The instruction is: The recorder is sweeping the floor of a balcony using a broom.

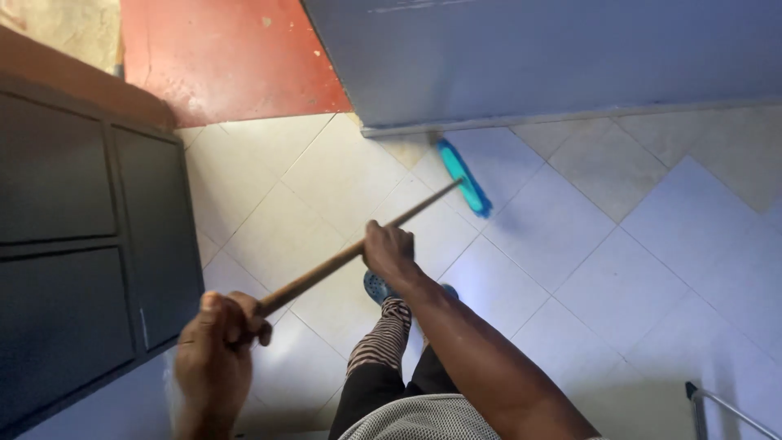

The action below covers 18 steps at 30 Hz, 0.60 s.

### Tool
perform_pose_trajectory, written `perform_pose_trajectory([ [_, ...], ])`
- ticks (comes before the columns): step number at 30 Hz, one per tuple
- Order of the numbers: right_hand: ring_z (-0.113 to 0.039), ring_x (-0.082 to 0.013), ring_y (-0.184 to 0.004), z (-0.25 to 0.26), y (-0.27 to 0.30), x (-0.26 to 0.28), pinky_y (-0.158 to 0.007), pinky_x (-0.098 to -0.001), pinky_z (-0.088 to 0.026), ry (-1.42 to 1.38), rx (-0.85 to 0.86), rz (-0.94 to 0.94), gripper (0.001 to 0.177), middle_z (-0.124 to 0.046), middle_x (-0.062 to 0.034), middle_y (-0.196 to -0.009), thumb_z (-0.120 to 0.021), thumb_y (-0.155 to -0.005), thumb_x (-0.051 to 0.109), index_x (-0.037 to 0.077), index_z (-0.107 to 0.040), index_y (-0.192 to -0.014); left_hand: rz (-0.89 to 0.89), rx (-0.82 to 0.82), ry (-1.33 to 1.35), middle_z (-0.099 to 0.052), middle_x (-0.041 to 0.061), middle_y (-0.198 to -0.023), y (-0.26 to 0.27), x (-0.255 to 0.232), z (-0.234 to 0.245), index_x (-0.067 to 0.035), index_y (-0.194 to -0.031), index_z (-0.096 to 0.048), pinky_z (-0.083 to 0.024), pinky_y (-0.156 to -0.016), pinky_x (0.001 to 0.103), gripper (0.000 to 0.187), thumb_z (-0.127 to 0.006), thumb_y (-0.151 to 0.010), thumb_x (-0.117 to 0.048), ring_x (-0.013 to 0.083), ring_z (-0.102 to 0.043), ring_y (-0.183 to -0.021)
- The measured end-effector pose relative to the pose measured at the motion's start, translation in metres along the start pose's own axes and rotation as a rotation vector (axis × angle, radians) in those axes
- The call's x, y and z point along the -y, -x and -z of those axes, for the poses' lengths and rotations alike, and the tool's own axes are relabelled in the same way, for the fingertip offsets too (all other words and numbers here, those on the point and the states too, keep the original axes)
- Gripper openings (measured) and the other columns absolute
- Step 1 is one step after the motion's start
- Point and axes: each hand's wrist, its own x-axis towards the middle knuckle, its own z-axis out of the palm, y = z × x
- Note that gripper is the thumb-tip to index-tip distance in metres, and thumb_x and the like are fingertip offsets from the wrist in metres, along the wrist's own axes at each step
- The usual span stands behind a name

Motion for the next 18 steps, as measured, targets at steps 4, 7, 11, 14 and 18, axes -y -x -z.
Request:
perform_pose_trajectory([
  [4,-0.072,-0.0409,-0.090,-0.016,0.048,-0.142,-0.078,-0.0555,-0.057,0.037,0.014,-0.213,0.020,-0.072,-0.0210,-0.091,-0.069,-0.089,0.018,0.007,-0.061,-0.104,0.075,0.204,0.051,-0.053,0.011,-0.076,-0.012,0.092,-0.069,-0.010,-0.068,-0.040,-0.047,-0.060,0.039,0.050,-0.042,-0.112,-0.033,0.0199,-0.047,-0.067],
  [7,-0.070,-0.0420,-0.094,-0.038,0.071,-0.247,-0.077,-0.0554,-0.056,0.060,-0.026,-0.344,0.028,-0.070,-0.0192,-0.096,-0.074,-0.083,0.024,0.013,-0.060,-0.105,0.233,0.401,-0.081,-0.058,0.008,-0.075,-0.017,0.139,-0.139,-0.009,-0.067,-0.045,-0.044,-0.057,0.032,0.048,-0.038,-0.108,-0.033,0.0169,-0.049,-0.062],
  [11,-0.071,-0.0397,-0.090,-0.091,0.069,-0.304,-0.076,-0.0542,-0.057,-0.059,-0.028,-0.313,0.031,-0.073,-0.0154,-0.091,-0.075,-0.082,0.026,0.014,-0.058,-0.105,0.263,0.465,-0.240,-0.053,0.005,-0.069,-0.019,0.162,-0.161,-0.007,-0.073,-0.057,-0.045,-0.059,0.030,0.049,-0.042,-0.109,-0.037,0.0142,-0.048,-0.062],
  [14,-0.069,-0.0409,-0.086,-0.127,0.030,-0.255,-0.072,-0.0545,-0.055,-0.115,-0.223,-0.087,0.044,-0.069,-0.0167,-0.092,-0.079,-0.076,0.027,0.012,-0.053,-0.108,0.239,0.348,-0.334,-0.053,0.006,-0.067,-0.023,0.112,-0.138,-0.005,-0.075,-0.061,-0.045,-0.056,0.032,0.048,-0.045,-0.108,-0.037,0.0156,-0.049,-0.059],
  [18,-0.068,-0.0363,-0.083,-0.125,-0.019,-0.135,-0.074,-0.0512,-0.055,-0.227,-0.293,0.132,0.032,-0.064,-0.0122,-0.090,-0.072,-0.088,0.029,0.015,-0.050,-0.107,0.085,0.328,-0.373,-0.046,0.006,-0.071,-0.015,0.020,-0.101,-0.010,-0.072,-0.048,-0.047,-0.060,0.036,0.051,-0.042,-0.116,-0.035,0.0168,-0.045,-0.063],
])
